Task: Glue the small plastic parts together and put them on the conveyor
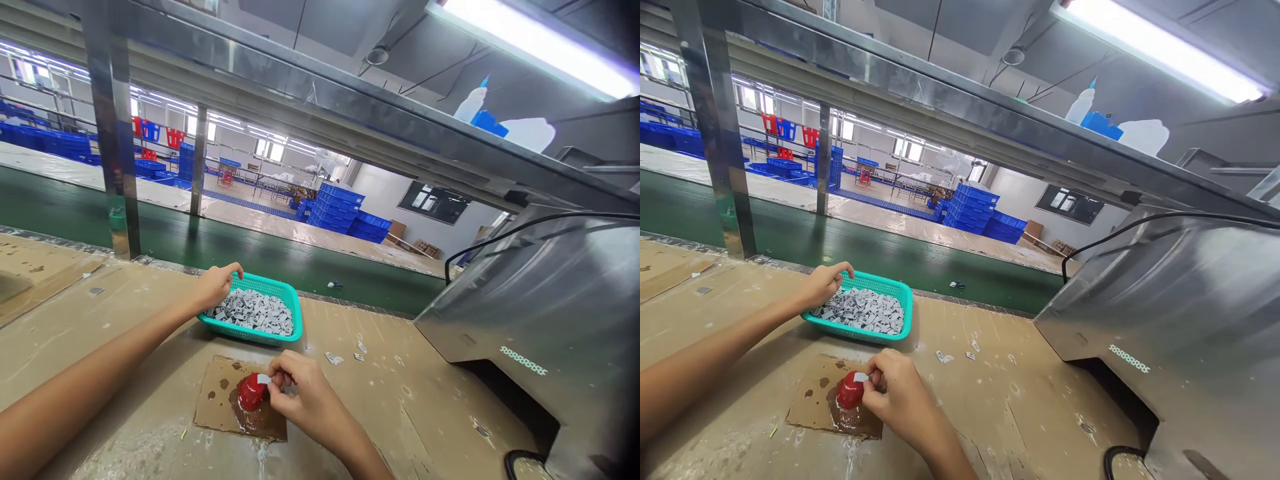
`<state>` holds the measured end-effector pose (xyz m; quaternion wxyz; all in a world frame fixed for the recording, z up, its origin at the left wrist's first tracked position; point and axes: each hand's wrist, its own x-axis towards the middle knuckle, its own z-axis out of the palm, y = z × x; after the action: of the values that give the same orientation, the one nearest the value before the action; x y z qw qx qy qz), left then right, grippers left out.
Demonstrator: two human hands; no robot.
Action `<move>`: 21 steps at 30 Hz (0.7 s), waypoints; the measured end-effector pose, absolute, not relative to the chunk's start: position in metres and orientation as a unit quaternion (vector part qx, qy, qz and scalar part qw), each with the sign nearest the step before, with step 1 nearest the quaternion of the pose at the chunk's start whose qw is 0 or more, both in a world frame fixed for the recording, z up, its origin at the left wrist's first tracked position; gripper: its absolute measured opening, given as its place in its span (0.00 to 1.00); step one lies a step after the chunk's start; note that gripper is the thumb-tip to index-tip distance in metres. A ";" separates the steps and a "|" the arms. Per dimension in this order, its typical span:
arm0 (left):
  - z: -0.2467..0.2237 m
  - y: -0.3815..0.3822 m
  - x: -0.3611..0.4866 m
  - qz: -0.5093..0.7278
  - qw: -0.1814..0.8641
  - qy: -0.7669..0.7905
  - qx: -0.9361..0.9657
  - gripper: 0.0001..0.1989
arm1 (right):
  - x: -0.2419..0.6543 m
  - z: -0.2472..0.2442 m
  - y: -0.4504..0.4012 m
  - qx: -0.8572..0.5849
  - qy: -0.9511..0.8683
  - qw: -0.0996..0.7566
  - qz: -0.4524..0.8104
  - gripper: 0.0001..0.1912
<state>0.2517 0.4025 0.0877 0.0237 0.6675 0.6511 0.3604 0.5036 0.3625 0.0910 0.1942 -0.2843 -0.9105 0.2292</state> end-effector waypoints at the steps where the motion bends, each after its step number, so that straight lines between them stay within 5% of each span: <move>1: 0.088 0.402 0.252 0.367 0.023 0.649 0.666 0.16 | 0.504 0.091 0.363 -0.285 -0.910 0.193 0.230 0.07; 15: 0.092 0.403 0.254 0.339 0.024 0.660 0.670 0.19 | 0.507 0.093 0.360 -0.279 -0.913 0.201 0.220 0.07; 21: 0.121 0.456 0.320 0.213 0.025 0.557 0.802 0.24 | 0.508 0.077 0.375 -0.242 -0.923 0.252 0.165 0.11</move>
<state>0.3201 0.4557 0.1207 0.0246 0.8024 0.5568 0.2134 0.5084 0.3750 0.0773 0.2518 -0.2416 -0.9225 0.1648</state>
